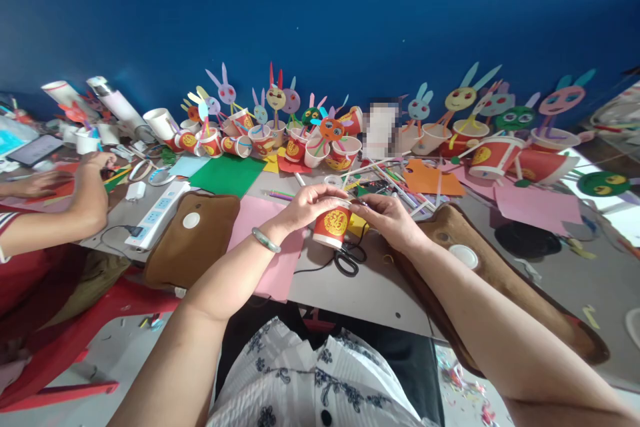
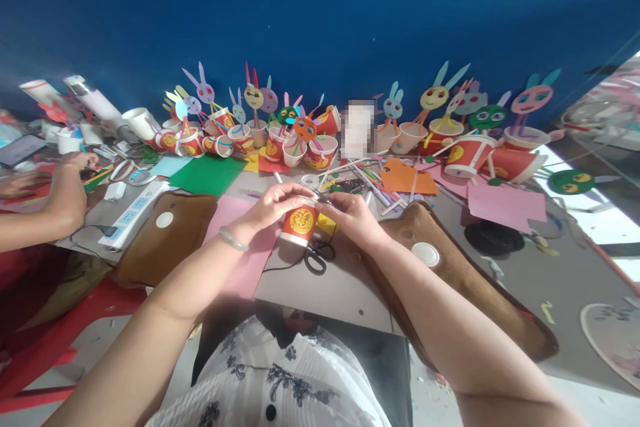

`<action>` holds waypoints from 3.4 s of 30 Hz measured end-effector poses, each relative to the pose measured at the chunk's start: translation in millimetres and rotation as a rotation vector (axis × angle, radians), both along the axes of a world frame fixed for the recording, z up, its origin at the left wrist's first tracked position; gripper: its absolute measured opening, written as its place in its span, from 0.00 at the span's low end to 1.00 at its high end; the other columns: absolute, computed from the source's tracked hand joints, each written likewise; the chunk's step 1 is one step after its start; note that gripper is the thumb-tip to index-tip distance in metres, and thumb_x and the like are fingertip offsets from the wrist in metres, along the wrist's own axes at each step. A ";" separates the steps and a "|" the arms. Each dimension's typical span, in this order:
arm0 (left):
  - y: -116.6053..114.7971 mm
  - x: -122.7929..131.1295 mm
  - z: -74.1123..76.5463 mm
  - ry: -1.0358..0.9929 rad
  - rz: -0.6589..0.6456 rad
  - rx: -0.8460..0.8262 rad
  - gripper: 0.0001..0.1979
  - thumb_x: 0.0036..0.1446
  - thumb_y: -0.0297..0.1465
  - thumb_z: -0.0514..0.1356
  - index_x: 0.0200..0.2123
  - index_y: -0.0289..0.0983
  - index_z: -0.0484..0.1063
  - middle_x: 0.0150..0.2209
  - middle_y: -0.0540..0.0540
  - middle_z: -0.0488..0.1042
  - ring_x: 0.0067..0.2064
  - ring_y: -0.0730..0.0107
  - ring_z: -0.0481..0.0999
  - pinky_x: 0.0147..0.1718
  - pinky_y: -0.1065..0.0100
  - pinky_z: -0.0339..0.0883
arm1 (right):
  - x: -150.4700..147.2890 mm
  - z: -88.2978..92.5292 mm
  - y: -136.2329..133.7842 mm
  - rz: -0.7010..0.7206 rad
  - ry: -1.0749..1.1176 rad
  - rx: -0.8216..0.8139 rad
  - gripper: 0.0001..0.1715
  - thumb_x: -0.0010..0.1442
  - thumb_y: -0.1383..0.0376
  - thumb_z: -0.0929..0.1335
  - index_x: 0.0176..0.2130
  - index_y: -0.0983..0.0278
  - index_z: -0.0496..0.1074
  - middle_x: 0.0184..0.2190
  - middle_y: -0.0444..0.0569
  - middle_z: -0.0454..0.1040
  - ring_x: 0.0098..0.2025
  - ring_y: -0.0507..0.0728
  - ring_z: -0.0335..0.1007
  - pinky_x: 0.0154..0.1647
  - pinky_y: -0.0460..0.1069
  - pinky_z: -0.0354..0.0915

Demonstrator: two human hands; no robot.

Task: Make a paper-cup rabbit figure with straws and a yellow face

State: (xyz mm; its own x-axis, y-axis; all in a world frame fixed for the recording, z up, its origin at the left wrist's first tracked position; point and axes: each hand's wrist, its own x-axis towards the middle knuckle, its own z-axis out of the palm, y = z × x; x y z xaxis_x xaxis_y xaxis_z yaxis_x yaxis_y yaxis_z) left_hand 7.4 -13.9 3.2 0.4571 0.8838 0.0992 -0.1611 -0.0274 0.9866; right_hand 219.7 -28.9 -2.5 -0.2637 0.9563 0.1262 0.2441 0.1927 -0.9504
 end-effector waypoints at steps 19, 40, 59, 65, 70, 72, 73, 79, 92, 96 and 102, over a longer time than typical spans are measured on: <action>1.9 3.8 -6.2 0.122 -0.090 -0.079 0.11 0.47 0.35 0.66 0.31 0.33 0.74 0.31 0.49 0.74 0.34 0.71 0.71 0.35 0.69 0.63 | -1.3 0.9 1.9 0.049 -0.142 0.056 0.20 0.57 0.50 0.72 0.29 0.64 0.74 0.26 0.45 0.74 0.30 0.54 0.67 0.33 0.48 0.63; 6.7 7.5 -17.4 0.036 -0.124 -0.076 0.16 0.47 0.39 0.71 0.30 0.32 0.73 0.31 0.49 0.74 0.35 0.71 0.72 0.38 0.68 0.63 | 1.5 -0.8 1.1 0.010 -0.102 -0.006 0.22 0.56 0.48 0.73 0.29 0.64 0.73 0.25 0.44 0.71 0.29 0.52 0.62 0.32 0.48 0.59; 5.5 7.3 -16.7 0.023 -0.154 -0.121 0.17 0.46 0.38 0.73 0.29 0.32 0.72 0.31 0.49 0.73 0.35 0.73 0.72 0.38 0.68 0.63 | 1.3 -1.9 2.1 0.013 -0.168 0.061 0.21 0.57 0.48 0.72 0.29 0.64 0.73 0.24 0.44 0.70 0.28 0.52 0.61 0.30 0.48 0.58; 5.7 7.3 -14.5 0.039 -0.156 -0.112 0.17 0.46 0.37 0.72 0.28 0.32 0.71 0.29 0.50 0.72 0.34 0.73 0.71 0.37 0.69 0.62 | 0.7 -0.6 1.3 0.020 -0.180 0.068 0.22 0.57 0.48 0.72 0.28 0.64 0.72 0.24 0.43 0.69 0.28 0.52 0.60 0.30 0.48 0.57; 5.0 7.7 -13.6 0.025 -0.147 -0.122 0.17 0.45 0.37 0.73 0.30 0.32 0.72 0.31 0.49 0.73 0.35 0.72 0.72 0.39 0.68 0.63 | 2.3 -3.1 2.6 0.017 -0.184 0.073 0.22 0.57 0.47 0.71 0.28 0.64 0.72 0.24 0.44 0.68 0.28 0.52 0.60 0.30 0.48 0.57; 4.5 7.4 -13.2 0.026 -0.158 -0.125 0.17 0.45 0.37 0.73 0.29 0.32 0.72 0.30 0.49 0.73 0.35 0.72 0.71 0.38 0.68 0.63 | 2.2 -2.5 2.3 0.019 -0.189 0.079 0.22 0.58 0.47 0.71 0.28 0.64 0.72 0.24 0.44 0.69 0.28 0.53 0.61 0.30 0.48 0.58; 4.3 7.3 -13.1 0.025 -0.160 -0.128 0.17 0.45 0.37 0.73 0.28 0.32 0.71 0.30 0.50 0.72 0.35 0.72 0.71 0.38 0.68 0.63 | 1.9 -1.7 1.9 0.019 -0.192 0.083 0.23 0.58 0.47 0.71 0.28 0.63 0.72 0.24 0.44 0.69 0.28 0.53 0.61 0.30 0.48 0.58; 4.8 8.3 -13.4 0.023 -0.147 -0.138 0.17 0.43 0.37 0.73 0.28 0.32 0.71 0.29 0.50 0.72 0.34 0.73 0.71 0.37 0.69 0.63 | -0.1 1.8 0.7 0.014 -0.190 0.089 0.24 0.57 0.46 0.71 0.27 0.63 0.72 0.23 0.44 0.69 0.28 0.53 0.61 0.29 0.48 0.58; 4.2 8.3 -13.5 0.032 -0.141 -0.123 0.18 0.44 0.38 0.73 0.28 0.32 0.70 0.29 0.50 0.71 0.34 0.73 0.70 0.37 0.68 0.62 | 0.7 -1.0 1.6 0.014 -0.194 0.080 0.23 0.57 0.46 0.71 0.27 0.63 0.71 0.23 0.44 0.69 0.28 0.52 0.60 0.29 0.48 0.57; 4.9 9.2 -15.2 0.017 -0.128 -0.128 0.18 0.44 0.38 0.73 0.30 0.32 0.73 0.32 0.49 0.73 0.36 0.72 0.72 0.39 0.67 0.64 | 1.0 -0.2 1.6 0.009 -0.191 0.087 0.24 0.57 0.46 0.71 0.27 0.63 0.71 0.23 0.44 0.69 0.28 0.53 0.61 0.29 0.48 0.57; 5.1 8.4 -17.4 0.042 -0.130 -0.103 0.18 0.45 0.38 0.72 0.28 0.33 0.70 0.29 0.51 0.71 0.34 0.74 0.71 0.37 0.69 0.63 | -0.1 2.3 0.5 0.011 -0.205 0.099 0.25 0.57 0.45 0.71 0.27 0.63 0.71 0.23 0.44 0.68 0.28 0.52 0.59 0.29 0.48 0.57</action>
State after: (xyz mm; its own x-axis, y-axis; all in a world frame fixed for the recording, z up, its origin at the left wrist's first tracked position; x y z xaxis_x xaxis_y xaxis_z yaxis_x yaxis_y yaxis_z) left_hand 15.7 -8.8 -14.1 0.5698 0.8217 -0.0106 -0.1152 0.0926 0.9890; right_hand 219.7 -28.3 -0.2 -0.3042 0.9387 0.1621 0.4277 0.2867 -0.8573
